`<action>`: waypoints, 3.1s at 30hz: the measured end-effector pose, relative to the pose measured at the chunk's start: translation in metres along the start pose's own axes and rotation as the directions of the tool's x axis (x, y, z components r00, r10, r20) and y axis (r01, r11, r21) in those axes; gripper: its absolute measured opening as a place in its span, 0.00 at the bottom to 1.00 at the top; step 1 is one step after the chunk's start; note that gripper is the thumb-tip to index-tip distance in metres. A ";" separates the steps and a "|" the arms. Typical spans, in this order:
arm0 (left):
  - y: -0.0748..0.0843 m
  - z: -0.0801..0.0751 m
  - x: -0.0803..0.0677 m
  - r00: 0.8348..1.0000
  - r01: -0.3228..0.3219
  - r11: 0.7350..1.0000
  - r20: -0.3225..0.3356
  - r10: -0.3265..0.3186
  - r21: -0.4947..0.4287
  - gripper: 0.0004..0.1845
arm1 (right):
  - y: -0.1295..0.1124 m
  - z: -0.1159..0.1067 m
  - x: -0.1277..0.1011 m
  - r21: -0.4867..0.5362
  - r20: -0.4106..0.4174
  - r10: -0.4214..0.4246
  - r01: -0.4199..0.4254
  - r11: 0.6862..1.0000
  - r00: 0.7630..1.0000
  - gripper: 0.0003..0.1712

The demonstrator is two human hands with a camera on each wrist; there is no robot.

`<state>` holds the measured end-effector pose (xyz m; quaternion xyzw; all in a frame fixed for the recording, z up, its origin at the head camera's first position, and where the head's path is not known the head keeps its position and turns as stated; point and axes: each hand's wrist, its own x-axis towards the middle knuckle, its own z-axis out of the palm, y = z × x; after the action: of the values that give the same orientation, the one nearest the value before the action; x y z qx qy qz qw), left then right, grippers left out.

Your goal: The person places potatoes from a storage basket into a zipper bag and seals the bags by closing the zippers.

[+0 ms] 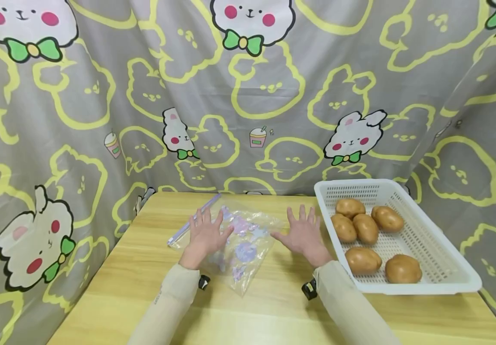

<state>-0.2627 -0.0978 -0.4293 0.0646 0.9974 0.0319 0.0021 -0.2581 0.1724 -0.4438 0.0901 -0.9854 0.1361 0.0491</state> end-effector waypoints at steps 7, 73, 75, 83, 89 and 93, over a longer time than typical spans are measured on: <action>-0.024 0.004 0.015 0.996 -0.001 0.997 -0.086 -0.006 -0.078 0.33 | 0.001 0.012 0.019 0.186 0.067 -0.027 0.014 0.982 0.997 0.50; -0.110 0.005 0.036 0.966 0.113 0.831 -0.136 -0.221 -0.545 0.09 | 0.011 0.063 0.041 0.600 -0.040 0.018 0.009 0.800 0.999 0.04; -0.109 0.000 0.038 0.961 0.095 0.832 -0.169 -0.221 -0.547 0.09 | 0.009 0.061 0.038 0.609 -0.020 0.025 -0.007 0.793 0.999 0.04; -0.102 -0.013 0.042 0.932 -0.029 0.855 -0.322 -0.164 -0.517 0.12 | 0.008 0.051 0.023 0.603 0.067 -0.068 0.013 0.797 0.995 0.03; -0.094 -0.022 0.044 0.908 -0.094 0.880 -0.403 -0.117 -0.465 0.12 | 0.013 0.053 0.015 0.652 0.153 -0.191 0.046 0.756 0.970 0.04; -0.089 -0.026 0.045 0.902 -0.138 0.881 -0.425 -0.077 -0.453 0.11 | 0.016 0.054 0.015 0.682 0.184 -0.215 0.034 0.731 0.959 0.04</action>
<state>-0.3189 -0.1821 -0.4091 0.0695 0.9334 0.2874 -0.2032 -0.2796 0.1698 -0.4975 0.1845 -0.8592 0.4661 -0.1023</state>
